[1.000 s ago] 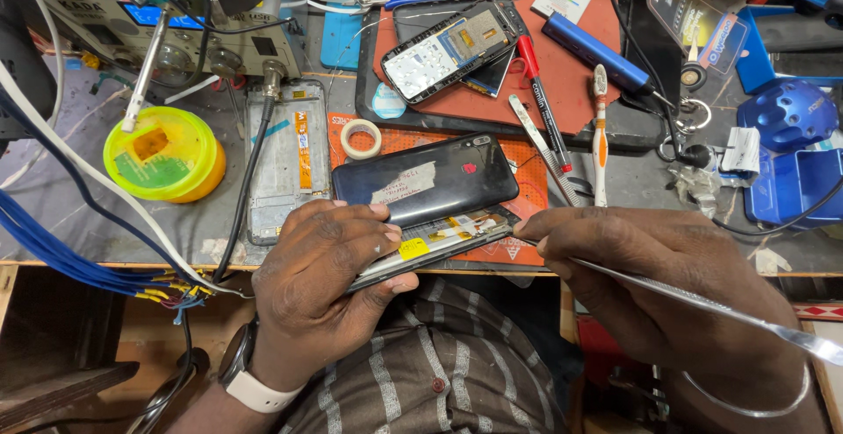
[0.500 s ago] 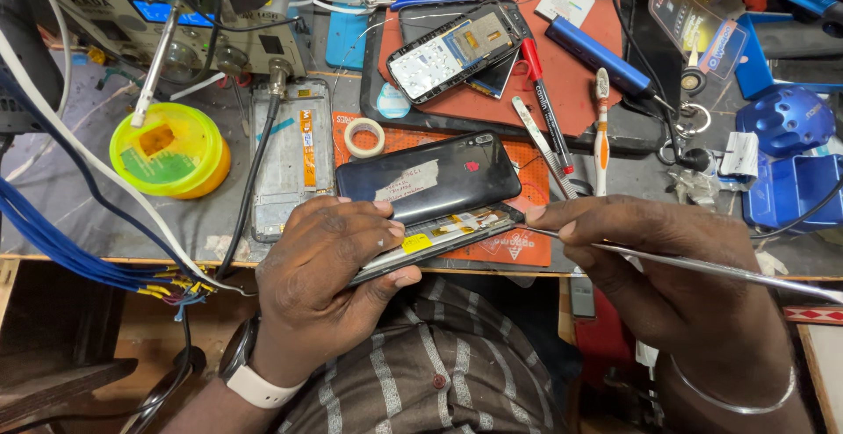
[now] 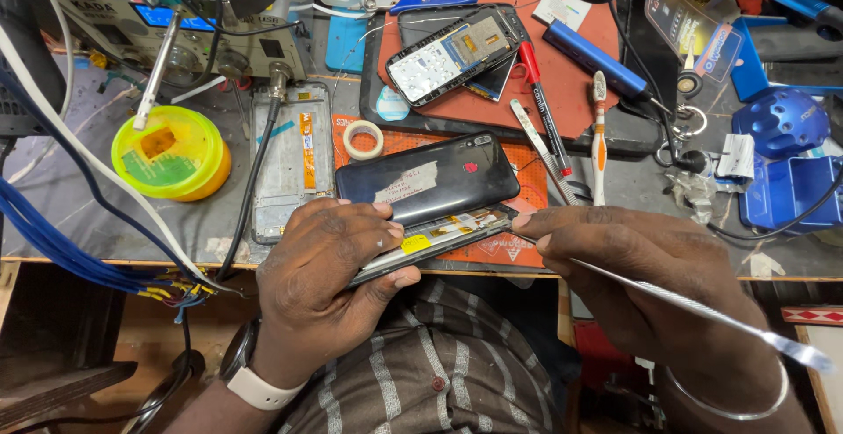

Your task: The person pries open the back cover of a smartphone at a cluttered repair workbench, then uses tweezers to work on the exposed internal components, at one point applying heat with a heat gun to the device. They continue manipulating the opened phone with tweezers throughout the clip.

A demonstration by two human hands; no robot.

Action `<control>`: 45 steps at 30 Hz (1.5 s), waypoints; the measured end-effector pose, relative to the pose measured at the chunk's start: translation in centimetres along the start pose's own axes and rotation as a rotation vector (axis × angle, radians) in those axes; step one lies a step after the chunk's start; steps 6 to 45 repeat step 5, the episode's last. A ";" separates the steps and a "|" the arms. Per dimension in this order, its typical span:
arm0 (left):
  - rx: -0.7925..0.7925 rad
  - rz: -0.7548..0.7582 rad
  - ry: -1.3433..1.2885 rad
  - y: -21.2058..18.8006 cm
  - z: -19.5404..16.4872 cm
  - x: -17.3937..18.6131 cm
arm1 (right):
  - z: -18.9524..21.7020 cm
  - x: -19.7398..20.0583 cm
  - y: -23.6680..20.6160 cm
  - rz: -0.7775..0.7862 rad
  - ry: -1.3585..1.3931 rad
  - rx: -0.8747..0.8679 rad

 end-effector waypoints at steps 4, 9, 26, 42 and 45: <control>0.003 -0.005 0.009 -0.1 -0.1 -0.1 | 0.3 0.0 0.2 0.040 -0.045 -0.027; 0.003 -0.009 0.013 -0.2 -0.1 -0.1 | 0.4 0.1 0.1 0.063 -0.046 -0.050; 0.003 -0.009 0.013 -0.2 -0.1 -0.1 | 0.4 0.1 0.1 0.063 -0.046 -0.050; 0.003 -0.009 0.013 -0.2 -0.1 -0.1 | 0.4 0.1 0.1 0.063 -0.046 -0.050; 0.003 -0.009 0.013 -0.2 -0.1 -0.1 | 0.4 0.1 0.1 0.063 -0.046 -0.050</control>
Point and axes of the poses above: each hand's wrist, its own y-axis towards the middle knuckle, its own x-axis out of the back of the hand, z = x × y, the point moved 3 cm from there along y, towards the middle knuckle, and after that the axes turned 5 degrees about -y, right-handed, at the moved point
